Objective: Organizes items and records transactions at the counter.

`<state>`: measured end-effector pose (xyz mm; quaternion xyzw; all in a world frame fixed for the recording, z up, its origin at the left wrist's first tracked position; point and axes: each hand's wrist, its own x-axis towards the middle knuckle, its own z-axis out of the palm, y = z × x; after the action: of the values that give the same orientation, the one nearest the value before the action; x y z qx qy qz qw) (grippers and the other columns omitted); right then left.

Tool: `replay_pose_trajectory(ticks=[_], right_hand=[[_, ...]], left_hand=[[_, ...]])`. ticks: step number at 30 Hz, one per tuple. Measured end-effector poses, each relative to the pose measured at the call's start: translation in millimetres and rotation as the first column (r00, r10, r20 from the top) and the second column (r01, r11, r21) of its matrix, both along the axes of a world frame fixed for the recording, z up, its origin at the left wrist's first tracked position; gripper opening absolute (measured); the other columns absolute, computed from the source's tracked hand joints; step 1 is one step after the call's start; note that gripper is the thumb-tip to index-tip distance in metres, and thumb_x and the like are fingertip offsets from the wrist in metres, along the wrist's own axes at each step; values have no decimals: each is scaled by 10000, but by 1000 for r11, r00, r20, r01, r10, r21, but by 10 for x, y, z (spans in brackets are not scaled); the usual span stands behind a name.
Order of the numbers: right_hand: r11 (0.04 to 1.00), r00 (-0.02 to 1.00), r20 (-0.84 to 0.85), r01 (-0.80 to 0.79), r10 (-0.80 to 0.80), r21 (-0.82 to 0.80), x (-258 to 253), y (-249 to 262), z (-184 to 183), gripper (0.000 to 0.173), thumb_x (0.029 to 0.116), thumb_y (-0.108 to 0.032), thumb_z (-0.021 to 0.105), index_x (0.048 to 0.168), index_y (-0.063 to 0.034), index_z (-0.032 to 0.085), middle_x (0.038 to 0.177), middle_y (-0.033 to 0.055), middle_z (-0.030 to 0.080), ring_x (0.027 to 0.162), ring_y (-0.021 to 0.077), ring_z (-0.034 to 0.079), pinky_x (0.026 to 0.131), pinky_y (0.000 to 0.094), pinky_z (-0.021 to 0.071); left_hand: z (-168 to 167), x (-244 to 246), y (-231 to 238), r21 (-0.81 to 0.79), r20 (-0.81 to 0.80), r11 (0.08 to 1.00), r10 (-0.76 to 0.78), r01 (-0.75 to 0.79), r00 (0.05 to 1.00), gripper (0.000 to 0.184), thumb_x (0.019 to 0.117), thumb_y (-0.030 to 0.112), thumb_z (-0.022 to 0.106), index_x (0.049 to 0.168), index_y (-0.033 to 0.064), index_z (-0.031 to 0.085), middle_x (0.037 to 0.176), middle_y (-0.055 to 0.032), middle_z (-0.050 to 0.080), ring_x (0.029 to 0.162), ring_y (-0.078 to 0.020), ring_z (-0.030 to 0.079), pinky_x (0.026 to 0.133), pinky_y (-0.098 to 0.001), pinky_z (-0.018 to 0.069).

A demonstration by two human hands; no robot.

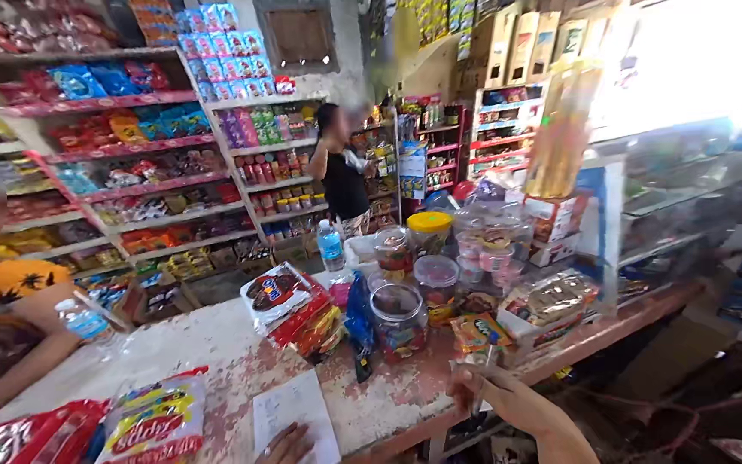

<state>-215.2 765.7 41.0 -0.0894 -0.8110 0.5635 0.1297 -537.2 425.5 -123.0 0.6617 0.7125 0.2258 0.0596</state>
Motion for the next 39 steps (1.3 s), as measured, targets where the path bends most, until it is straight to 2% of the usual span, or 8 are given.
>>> replay_pose_trajectory(ticks=[3, 5, 7, 11, 17, 21, 33, 39], right_hand=[[993, 981, 157, -109, 114, -42, -454, -243, -140, 414, 1082, -409, 384, 993, -116, 662, 782, -107, 617, 609, -31, 556, 565, 165, 489], [984, 979, 119, -158, 167, -78, -747, -419, -337, 358, 1065, -363, 435, 940, -128, 674, 781, -133, 642, 646, -51, 580, 600, 154, 507], [971, 983, 56, -163, 175, -173, -1036, -576, -528, 323, 1054, -291, 464, 942, -96, 696, 847, -102, 711, 739, -2, 665, 710, 214, 580], [953, 990, 109, -57, 93, -297, -1625, -846, -824, 314, 1082, -190, 413, 959, -59, 670, 804, -78, 697, 653, 4, 636, 646, 187, 554], [962, 993, 112, 74, -46, -261, -2280, -1062, -1178, 133, 1004, -153, 618, 996, -34, 676, 834, -44, 672, 743, 21, 636, 747, 222, 554], [948, 978, 84, 206, -191, -244, -2579, -1132, -1293, 145, 1019, -156, 604, 1017, -15, 637, 757, -28, 626, 610, 31, 589, 599, 209, 529], [944, 939, 112, 330, -325, -29, -2768, -1242, -1442, 257, 970, -240, 668, 857, -9, 663, 710, 17, 598, 638, 89, 568, 648, 301, 506], [950, 950, 34, 311, -309, -39, -2802, -1240, -1554, 250, 964, -230, 663, 802, -41, 648, 653, -31, 565, 589, 38, 537, 599, 242, 476]], left_hand=[[-102, -68, -210, 248, -122, 955, 198, -163, 973, 505, 1017, 488, 471, 1175, 96, 748, 1159, -176, 723, 1053, -364, 707, 837, -562, 582], [-172, -127, -377, 335, -148, 905, 323, -260, 935, 404, 995, 398, 510, 1057, 103, 780, 1005, -149, 741, 893, -327, 729, 715, -521, 597], [-209, -171, -514, 312, -119, 889, 387, -335, 915, 381, 991, 347, 514, 1061, 83, 780, 981, -152, 737, 877, -332, 724, 723, -518, 595], [-310, -213, -571, 319, -109, 862, 447, -395, 888, 448, 1018, 384, 457, 1131, 75, 762, 956, -143, 735, 872, -329, 714, 753, -502, 587], [-317, -197, -516, 303, -134, 812, 555, -499, 821, 631, 1049, 518, 314, 1241, 78, 724, 1035, -164, 727, 974, -364, 699, 827, -536, 567], [-314, -202, -480, 273, -172, 810, 572, -519, 802, 685, 1036, 605, 268, 1278, 143, 712, 1184, -140, 709, 1112, -361, 659, 949, -555, 505], [-195, -176, -502, 194, -199, 848, 526, -493, 827, 646, 1029, 589, 334, 1324, 139, 691, 1371, -93, 664, 1291, -380, 591, 988, -614, 468], [-145, -205, -556, 101, -158, 872, 489, -479, 858, 588, 1049, 523, 394, 1374, 111, 659, 1434, -74, 631, 1353, -379, 547, 1032, -624, 426]])
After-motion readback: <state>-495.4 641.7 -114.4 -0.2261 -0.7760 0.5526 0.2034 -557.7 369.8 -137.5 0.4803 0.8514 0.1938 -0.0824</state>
